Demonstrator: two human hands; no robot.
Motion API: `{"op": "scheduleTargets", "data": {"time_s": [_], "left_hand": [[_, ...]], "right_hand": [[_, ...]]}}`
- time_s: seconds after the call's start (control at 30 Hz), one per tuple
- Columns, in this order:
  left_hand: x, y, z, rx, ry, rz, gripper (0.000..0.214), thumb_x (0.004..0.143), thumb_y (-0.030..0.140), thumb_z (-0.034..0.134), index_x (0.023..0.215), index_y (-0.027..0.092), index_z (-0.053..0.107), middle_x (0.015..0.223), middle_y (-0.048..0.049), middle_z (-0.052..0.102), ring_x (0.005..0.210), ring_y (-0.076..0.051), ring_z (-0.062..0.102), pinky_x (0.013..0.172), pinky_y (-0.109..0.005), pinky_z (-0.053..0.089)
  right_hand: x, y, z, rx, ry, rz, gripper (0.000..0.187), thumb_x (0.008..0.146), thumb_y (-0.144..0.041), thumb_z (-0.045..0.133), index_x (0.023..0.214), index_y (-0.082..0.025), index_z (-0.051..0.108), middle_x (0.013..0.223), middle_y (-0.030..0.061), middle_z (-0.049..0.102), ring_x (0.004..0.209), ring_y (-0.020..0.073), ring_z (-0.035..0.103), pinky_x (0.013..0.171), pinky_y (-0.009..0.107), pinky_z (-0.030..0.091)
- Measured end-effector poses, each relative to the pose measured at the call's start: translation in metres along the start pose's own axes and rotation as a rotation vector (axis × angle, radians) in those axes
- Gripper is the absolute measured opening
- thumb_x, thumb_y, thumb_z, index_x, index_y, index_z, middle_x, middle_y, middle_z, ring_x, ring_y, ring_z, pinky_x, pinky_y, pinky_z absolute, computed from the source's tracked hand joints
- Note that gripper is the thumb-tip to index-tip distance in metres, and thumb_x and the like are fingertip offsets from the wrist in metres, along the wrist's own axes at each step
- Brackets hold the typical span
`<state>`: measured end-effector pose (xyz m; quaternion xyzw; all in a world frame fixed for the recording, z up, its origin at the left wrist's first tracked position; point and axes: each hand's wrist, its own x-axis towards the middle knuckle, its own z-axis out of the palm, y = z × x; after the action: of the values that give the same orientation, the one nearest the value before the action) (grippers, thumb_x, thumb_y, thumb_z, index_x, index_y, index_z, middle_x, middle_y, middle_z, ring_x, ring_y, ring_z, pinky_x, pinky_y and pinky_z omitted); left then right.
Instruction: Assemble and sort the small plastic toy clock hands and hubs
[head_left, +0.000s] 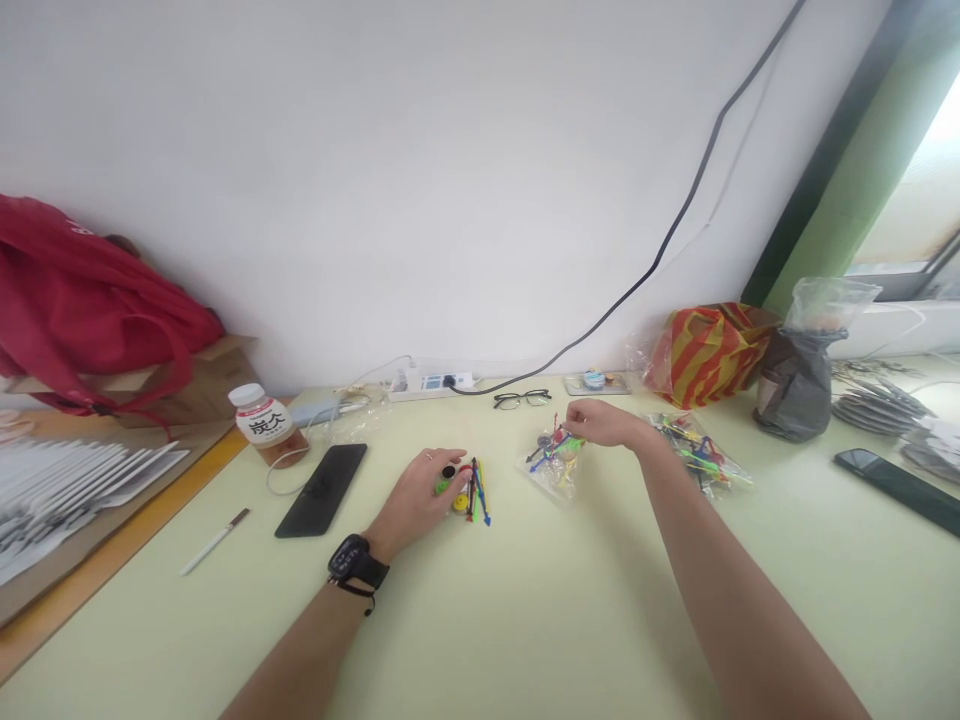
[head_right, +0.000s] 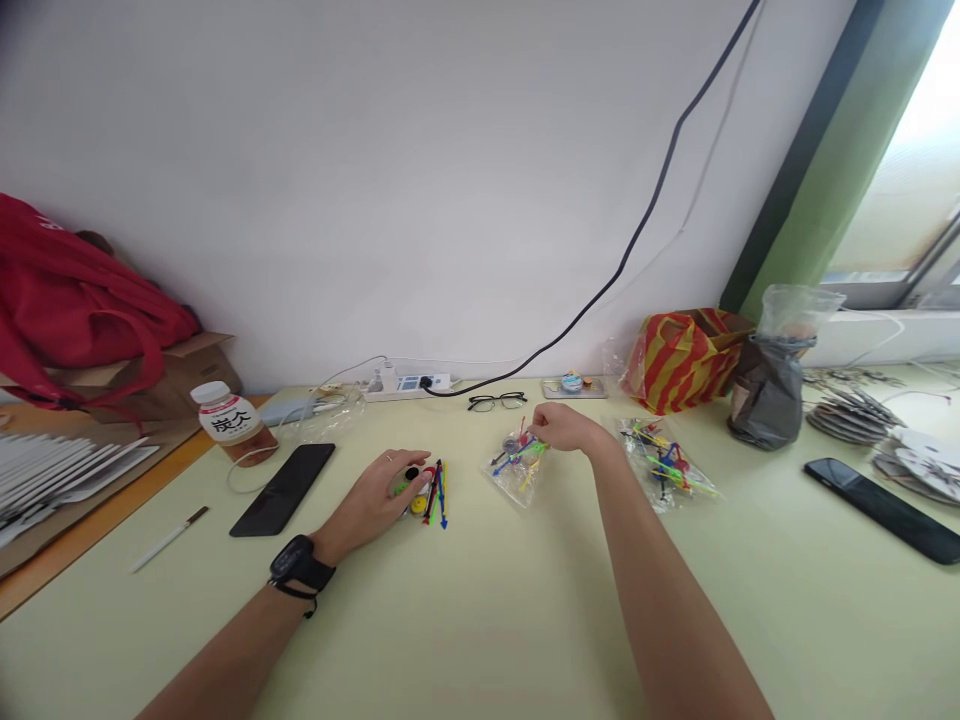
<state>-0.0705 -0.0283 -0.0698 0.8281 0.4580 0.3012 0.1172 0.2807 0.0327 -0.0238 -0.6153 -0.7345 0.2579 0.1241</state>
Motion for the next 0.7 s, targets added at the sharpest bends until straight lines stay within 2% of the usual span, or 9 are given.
{"op": "scheduleTargets", "data": {"time_s": [0.17, 0.37, 0.57, 0.7], "left_hand": [[0.000, 0.004, -0.001, 0.008, -0.096, 0.030, 0.035, 0.103, 0.045, 0.050, 0.131, 0.028, 0.065, 0.129, -0.0074, 0.067, 0.124, -0.028, 0.058, 0.108, -0.047, 0.049], [0.000, 0.003, 0.011, 0.015, -0.092, 0.015, 0.049, 0.106, 0.045, 0.045, 0.152, 0.028, 0.044, 0.149, -0.0086, 0.054, 0.141, -0.026, 0.044, 0.120, -0.050, 0.037], [-0.001, 0.006, 0.009, 0.075, -0.151, 0.078, 0.043, 0.103, 0.047, 0.052, 0.144, 0.034, 0.057, 0.151, -0.0076, 0.052, 0.142, -0.031, 0.041, 0.118, -0.056, 0.037], [-0.002, 0.009, 0.008, 0.094, -0.188, 0.077, 0.040, 0.100, 0.051, 0.055, 0.136, 0.033, 0.063, 0.155, -0.0074, 0.050, 0.144, -0.034, 0.038, 0.118, -0.060, 0.036]], "right_hand": [[-0.012, -0.022, -0.012, 0.080, 0.005, -0.117, 0.009, 0.088, -0.030, 0.063, 0.088, -0.021, 0.059, 0.090, 0.0026, 0.071, 0.078, 0.0158, 0.063, 0.062, 0.023, 0.044], [-0.029, -0.051, -0.020, 0.186, 0.043, -0.271, 0.018, 0.087, -0.030, 0.064, 0.102, -0.023, 0.057, 0.081, -0.0017, 0.065, 0.071, 0.0150, 0.057, 0.060, 0.024, 0.042], [-0.044, -0.069, -0.030, 0.162, 0.069, -0.293, 0.022, 0.088, -0.033, 0.063, 0.107, -0.023, 0.063, 0.080, -0.0007, 0.065, 0.071, 0.0156, 0.057, 0.060, 0.025, 0.042], [-0.052, -0.069, -0.038, 0.108, 0.206, -0.242, 0.020, 0.090, -0.034, 0.061, 0.106, -0.024, 0.065, 0.085, 0.0012, 0.068, 0.074, 0.0163, 0.060, 0.063, 0.026, 0.044]]}}
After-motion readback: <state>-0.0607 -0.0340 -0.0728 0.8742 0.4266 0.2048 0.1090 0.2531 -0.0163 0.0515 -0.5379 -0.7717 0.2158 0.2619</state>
